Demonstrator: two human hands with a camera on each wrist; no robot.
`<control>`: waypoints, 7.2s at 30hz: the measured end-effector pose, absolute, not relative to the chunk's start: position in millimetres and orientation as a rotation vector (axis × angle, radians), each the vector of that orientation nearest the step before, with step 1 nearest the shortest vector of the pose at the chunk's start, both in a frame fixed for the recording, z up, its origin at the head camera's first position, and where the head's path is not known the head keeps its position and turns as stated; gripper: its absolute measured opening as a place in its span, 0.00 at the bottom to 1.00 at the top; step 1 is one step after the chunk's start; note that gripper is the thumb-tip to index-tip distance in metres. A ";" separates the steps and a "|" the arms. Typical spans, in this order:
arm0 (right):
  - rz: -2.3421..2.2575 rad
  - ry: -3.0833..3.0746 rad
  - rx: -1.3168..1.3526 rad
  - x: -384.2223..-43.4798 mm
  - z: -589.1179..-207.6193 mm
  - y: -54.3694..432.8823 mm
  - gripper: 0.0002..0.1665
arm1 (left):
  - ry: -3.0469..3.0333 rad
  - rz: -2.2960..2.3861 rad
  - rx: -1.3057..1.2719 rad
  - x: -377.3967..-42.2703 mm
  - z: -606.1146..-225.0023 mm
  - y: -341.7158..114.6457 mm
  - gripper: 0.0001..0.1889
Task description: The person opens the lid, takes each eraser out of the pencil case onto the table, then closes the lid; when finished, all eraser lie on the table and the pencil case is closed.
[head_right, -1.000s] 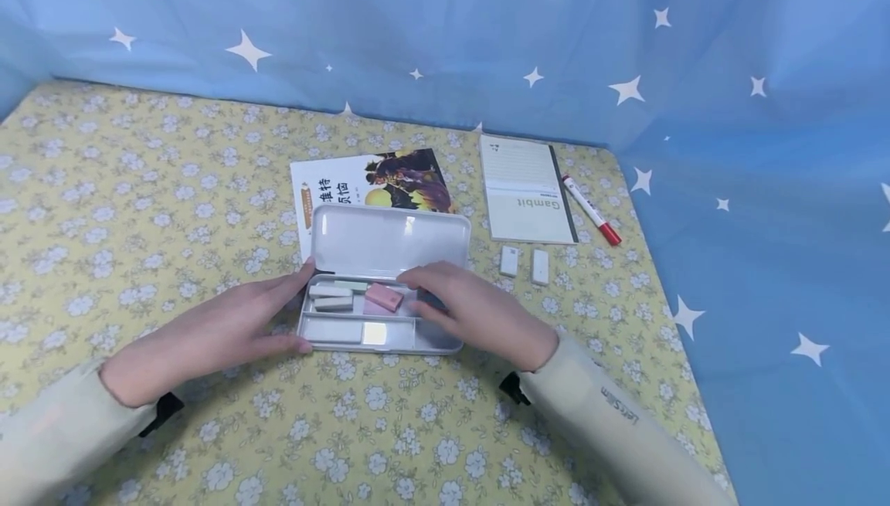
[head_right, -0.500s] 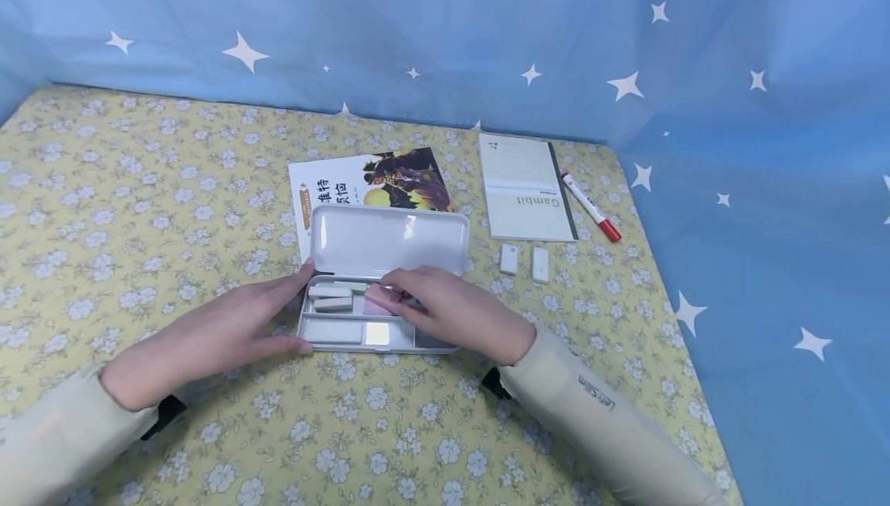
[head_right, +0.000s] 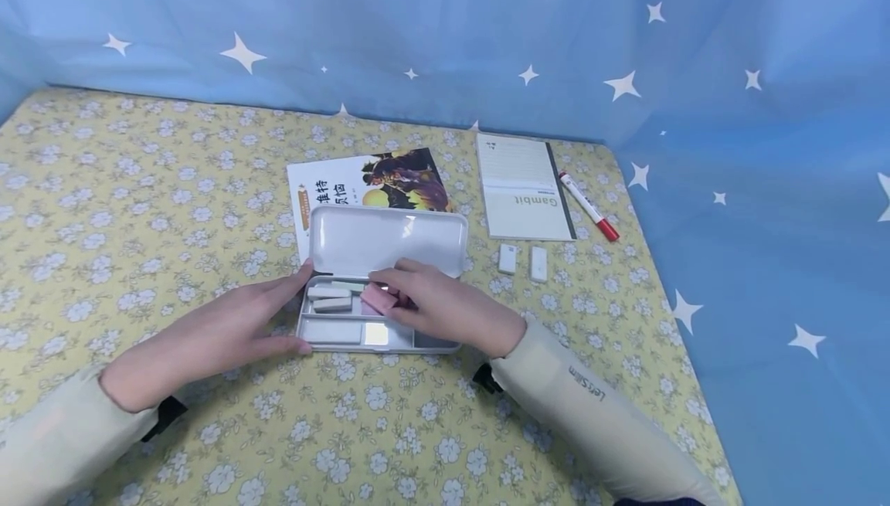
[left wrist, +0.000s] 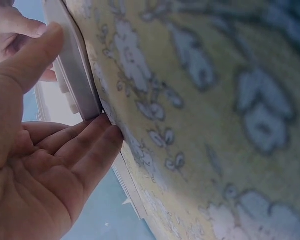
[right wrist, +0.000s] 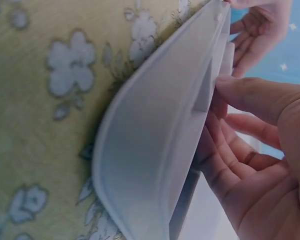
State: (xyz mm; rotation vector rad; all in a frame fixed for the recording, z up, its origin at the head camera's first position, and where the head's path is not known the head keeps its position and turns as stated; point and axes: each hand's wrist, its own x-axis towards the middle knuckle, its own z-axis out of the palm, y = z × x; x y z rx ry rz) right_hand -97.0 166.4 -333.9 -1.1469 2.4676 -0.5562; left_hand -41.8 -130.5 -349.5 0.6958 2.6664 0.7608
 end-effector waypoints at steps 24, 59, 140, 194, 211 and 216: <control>-0.546 2.420 -1.170 -101.8 -331.3 163.4 0.26 | 2.651 0.776 0.692 -42.9 -349.3 -129.5 0.56; -0.823 2.802 -0.719 -89.2 -320.7 286.7 0.27 | 2.661 0.768 0.685 -42.7 -349.8 -131.2 0.57; -0.604 2.868 -0.180 -110.2 -320.7 360.7 0.38 | 2.627 0.776 0.650 -42.1 -350.3 -131.2 0.57; -0.280 2.707 -0.948 -82.6 -325.0 195.6 0.11 | 2.664 0.780 0.677 -41.3 -350.9 -130.1 0.58; -0.260 2.730 -0.986 -78.7 -324.5 197.7 0.08 | 2.672 0.786 0.673 -40.1 -351.5 -129.9 0.58; -0.224 2.726 -1.003 -78.1 -323.2 198.9 0.13 | 2.665 0.791 0.663 -39.2 -350.8 -129.7 0.57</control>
